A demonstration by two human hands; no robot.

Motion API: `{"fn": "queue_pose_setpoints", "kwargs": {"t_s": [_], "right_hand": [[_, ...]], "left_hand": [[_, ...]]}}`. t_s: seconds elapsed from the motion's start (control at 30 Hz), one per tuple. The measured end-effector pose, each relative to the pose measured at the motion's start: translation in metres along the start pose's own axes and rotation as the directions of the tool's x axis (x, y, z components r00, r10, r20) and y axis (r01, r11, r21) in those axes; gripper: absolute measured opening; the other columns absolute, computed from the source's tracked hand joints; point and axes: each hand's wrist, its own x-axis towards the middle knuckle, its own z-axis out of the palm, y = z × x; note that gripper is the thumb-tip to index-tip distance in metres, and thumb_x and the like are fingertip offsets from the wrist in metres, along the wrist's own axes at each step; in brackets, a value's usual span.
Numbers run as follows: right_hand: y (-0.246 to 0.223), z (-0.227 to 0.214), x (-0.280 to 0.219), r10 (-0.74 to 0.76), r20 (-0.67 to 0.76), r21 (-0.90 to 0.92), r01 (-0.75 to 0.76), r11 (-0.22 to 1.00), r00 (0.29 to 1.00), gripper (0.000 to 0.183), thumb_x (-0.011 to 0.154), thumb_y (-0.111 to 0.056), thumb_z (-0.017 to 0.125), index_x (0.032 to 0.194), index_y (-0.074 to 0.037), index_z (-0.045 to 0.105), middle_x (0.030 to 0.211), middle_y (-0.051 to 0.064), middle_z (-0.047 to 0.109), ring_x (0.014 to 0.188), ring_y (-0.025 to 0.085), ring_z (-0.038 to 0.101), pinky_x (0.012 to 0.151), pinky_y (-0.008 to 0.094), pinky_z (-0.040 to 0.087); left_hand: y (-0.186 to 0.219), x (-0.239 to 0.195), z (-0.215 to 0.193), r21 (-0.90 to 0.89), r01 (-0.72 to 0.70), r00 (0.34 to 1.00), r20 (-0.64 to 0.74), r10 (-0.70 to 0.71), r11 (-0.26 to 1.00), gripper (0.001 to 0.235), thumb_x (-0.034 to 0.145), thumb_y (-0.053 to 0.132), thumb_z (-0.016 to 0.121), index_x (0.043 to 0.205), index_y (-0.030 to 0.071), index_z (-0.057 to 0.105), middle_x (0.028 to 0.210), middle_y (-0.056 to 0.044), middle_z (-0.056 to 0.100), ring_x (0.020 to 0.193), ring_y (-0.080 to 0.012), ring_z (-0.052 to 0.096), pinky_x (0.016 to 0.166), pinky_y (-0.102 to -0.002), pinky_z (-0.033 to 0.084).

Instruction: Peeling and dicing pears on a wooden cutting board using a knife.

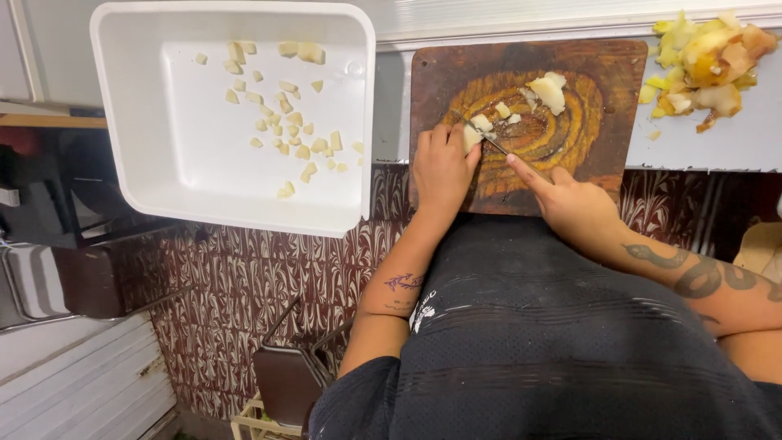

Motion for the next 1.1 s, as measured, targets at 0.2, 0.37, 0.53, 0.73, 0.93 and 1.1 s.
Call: {"fn": "queue_pose_setpoints", "kwargs": {"t_s": [0.2, 0.37, 0.53, 0.73, 0.93, 1.1], "right_hand": [[0.006, 0.009, -0.009, 0.017, -0.079, 0.035, -0.014, 0.999, 0.997, 0.063, 0.102, -0.026, 0.052, 0.163, -0.035, 0.037, 0.071, 0.004, 0.055, 0.048, 0.03, 0.067, 0.044, 0.041, 0.058], [-0.005, 0.013, -0.016, -0.033, -0.152, 0.022, 0.037, 0.999, 0.988, 0.06, 0.101, -0.028, 0.05, 0.159, -0.037, 0.042, 0.068, 0.003, 0.053, 0.045, 0.029, 0.064, 0.045, 0.041, 0.059], [-0.008, 0.014, -0.016, -0.029, -0.199, -0.031, 0.023, 0.999, 0.98, 0.06, 0.101, -0.028, 0.051, 0.159, -0.04, 0.042, 0.069, 0.002, 0.051, 0.044, 0.027, 0.063, 0.044, 0.039, 0.058], [-0.009, 0.016, -0.01, -0.051, -0.18, -0.072, 0.039, 0.997, 0.982, 0.064, 0.101, -0.025, 0.049, 0.162, -0.039, 0.036, 0.071, 0.0, 0.051, 0.044, 0.023, 0.062, 0.045, 0.036, 0.058], [-0.017, 0.005, 0.011, 0.017, 0.11, 0.118, -0.03, 0.993, 0.994, 0.066, 0.104, -0.024, 0.043, 0.166, -0.036, 0.024, 0.081, 0.011, 0.062, 0.059, 0.035, 0.073, 0.051, 0.045, 0.061], [-0.019, 0.001, 0.023, 0.054, 0.255, 0.176, -0.101, 0.979, 0.966, 0.064, 0.107, -0.028, 0.038, 0.166, -0.04, 0.016, 0.089, 0.015, 0.065, 0.07, 0.043, 0.074, 0.059, 0.05, 0.063]], "left_hand": [[0.003, -0.003, -0.005, 0.063, 0.033, 0.999, -0.014, -0.032, 0.997, 0.054, 0.066, 0.041, 0.084, 0.105, 0.006, 0.07, 0.096, -0.007, 0.061, 0.091, -0.0263, 0.061, 0.073, -0.038, 0.053], [0.003, -0.006, -0.01, 0.037, 0.067, 0.998, 0.017, -0.068, 0.997, 0.048, 0.069, 0.034, 0.085, 0.103, 0.003, 0.073, 0.095, -0.008, 0.063, 0.09, -0.0278, 0.063, 0.07, -0.039, 0.052], [-0.001, -0.01, 0.004, 0.053, 0.045, 0.999, -0.009, -0.045, 0.998, 0.042, 0.07, 0.031, 0.083, 0.1, 0.004, 0.071, 0.092, -0.006, 0.061, 0.087, -0.0263, 0.063, 0.069, -0.038, 0.052], [-0.003, -0.013, 0.016, 0.076, 0.027, 0.999, -0.029, -0.025, 0.997, 0.041, 0.069, 0.029, 0.083, 0.097, 0.003, 0.07, 0.09, -0.008, 0.06, 0.086, -0.0271, 0.062, 0.069, -0.038, 0.052], [-0.004, -0.011, 0.01, 0.067, 0.001, 0.999, -0.033, 0.001, 0.998, 0.038, 0.07, 0.028, 0.082, 0.096, 0.003, 0.069, 0.088, -0.007, 0.059, 0.084, -0.0264, 0.062, 0.069, -0.036, 0.051], [0.0, -0.007, 0.003, 0.064, -0.002, 0.998, -0.054, 0.006, 0.998, 0.035, 0.07, 0.024, 0.081, 0.094, 0.002, 0.069, 0.086, -0.008, 0.059, 0.083, -0.0267, 0.062, 0.068, -0.036, 0.051]]}}
